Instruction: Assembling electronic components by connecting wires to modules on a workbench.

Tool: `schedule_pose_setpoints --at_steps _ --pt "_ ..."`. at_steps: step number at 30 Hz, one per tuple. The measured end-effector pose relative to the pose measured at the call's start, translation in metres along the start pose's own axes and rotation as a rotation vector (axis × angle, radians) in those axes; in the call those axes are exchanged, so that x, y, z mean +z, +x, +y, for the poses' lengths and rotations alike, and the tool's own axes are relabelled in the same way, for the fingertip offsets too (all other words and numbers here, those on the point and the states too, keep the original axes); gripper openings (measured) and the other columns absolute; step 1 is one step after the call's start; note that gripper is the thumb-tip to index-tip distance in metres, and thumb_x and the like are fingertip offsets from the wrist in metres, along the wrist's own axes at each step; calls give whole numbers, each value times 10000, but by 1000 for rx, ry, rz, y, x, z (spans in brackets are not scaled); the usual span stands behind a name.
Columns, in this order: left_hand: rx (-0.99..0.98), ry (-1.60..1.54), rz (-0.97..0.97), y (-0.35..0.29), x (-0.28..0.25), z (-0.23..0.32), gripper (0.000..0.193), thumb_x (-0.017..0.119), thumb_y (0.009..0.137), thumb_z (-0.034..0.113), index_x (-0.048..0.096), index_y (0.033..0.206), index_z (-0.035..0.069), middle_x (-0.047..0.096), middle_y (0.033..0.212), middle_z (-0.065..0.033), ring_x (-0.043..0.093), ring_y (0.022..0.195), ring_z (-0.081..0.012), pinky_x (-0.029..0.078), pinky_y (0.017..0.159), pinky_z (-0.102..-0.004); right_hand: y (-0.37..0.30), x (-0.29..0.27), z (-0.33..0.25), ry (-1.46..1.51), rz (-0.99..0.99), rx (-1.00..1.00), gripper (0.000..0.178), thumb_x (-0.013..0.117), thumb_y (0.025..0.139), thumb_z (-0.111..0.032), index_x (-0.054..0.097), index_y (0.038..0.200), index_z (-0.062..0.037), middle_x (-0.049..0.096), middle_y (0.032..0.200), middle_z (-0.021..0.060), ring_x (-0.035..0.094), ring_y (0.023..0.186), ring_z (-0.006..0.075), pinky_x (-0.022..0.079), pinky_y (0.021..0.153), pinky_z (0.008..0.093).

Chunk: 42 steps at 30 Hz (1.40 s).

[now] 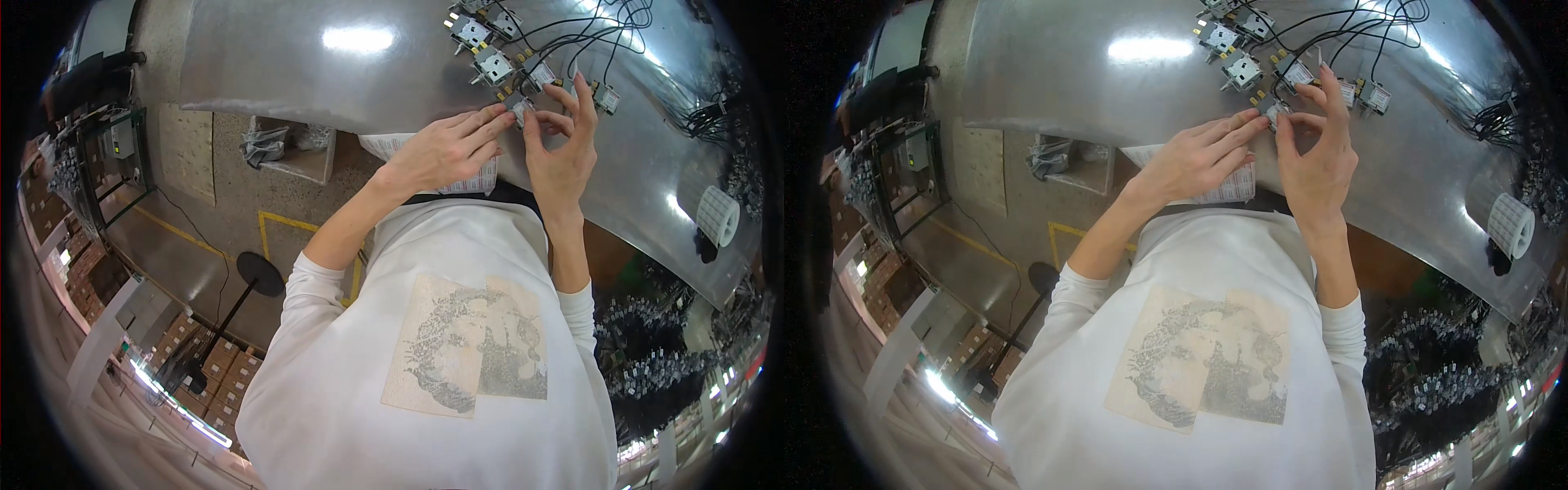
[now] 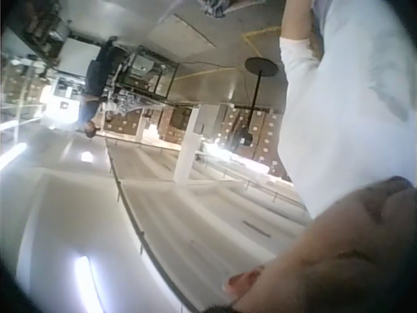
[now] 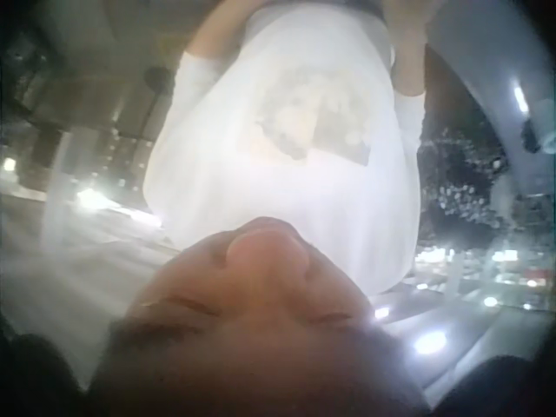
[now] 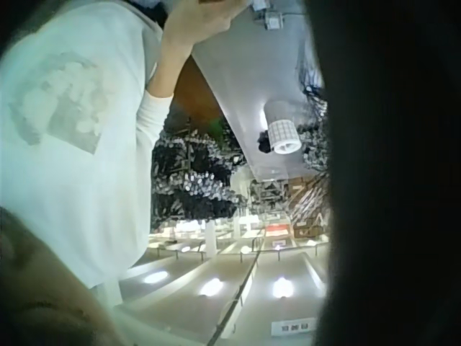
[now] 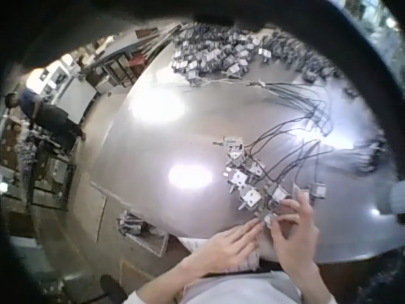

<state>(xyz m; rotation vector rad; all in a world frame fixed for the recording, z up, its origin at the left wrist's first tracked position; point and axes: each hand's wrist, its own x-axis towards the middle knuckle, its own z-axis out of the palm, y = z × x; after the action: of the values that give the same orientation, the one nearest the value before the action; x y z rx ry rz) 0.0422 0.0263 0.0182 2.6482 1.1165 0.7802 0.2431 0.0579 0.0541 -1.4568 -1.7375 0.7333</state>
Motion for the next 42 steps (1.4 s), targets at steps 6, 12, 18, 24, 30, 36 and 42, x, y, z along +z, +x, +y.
schedule_pose_setpoints --at_steps 6,12,18,24,30,36,42 --pt "1 33 -7 4 0 2 406 759 951 160 680 1243 -112 672 1447 -168 673 1314 -329 608 1055 -419 -2 1 -4 -5 37 30 803 786 932 -1 408 1627 -137 737 1300 109 775 910 184 612 787 303" --pt "27 102 -18 4 0 3 404 754 960 164 688 1250 -108 675 1447 -163 676 1310 -315 607 1064 -402 -1 1 -4 28 27 67 834 799 937 -12 363 1639 -120 719 1312 135 762 900 171 588 763 278" --pt "6 104 7 4 1 5 393 747 968 160 693 1241 -117 667 1465 -170 680 1302 -309 605 1062 -395 0 1 -5 -14 18 61 817 795 944 -23 379 1638 -140 722 1313 123 770 908 176 603 768 292" --pt "56 197 -79 7 0 6 340 725 984 144 717 1199 -120 651 1493 -170 673 1298 -313 565 1110 -409 0 1 -4 -84 10 11 799 793 944 -36 403 1631 -151 733 1303 101 780 896 181 619 770 308" --pt "79 278 -121 11 0 11 299 731 905 113 758 1140 -70 645 1491 -196 664 1311 -333 560 1120 -406 1 1 -5 -100 1 5 817 790 941 -18 385 1640 -136 723 1300 109 774 888 183 619 778 310" --pt "85 240 -44 5 5 9 211 734 900 106 760 1036 -54 676 1418 -232 683 1286 -352 595 1075 -406 1 -2 -2 96 -9 128 897 790 953 -8 274 1679 -111 666 1315 152 758 944 187 617 811 309" --pt "80 177 -48 3 6 9 259 732 963 106 738 1099 -114 687 1387 -233 683 1283 -363 620 1032 -405 0 -2 0 146 8 172 920 790 961 -10 238 1691 -113 647 1312 158 757 949 191 620 830 322"
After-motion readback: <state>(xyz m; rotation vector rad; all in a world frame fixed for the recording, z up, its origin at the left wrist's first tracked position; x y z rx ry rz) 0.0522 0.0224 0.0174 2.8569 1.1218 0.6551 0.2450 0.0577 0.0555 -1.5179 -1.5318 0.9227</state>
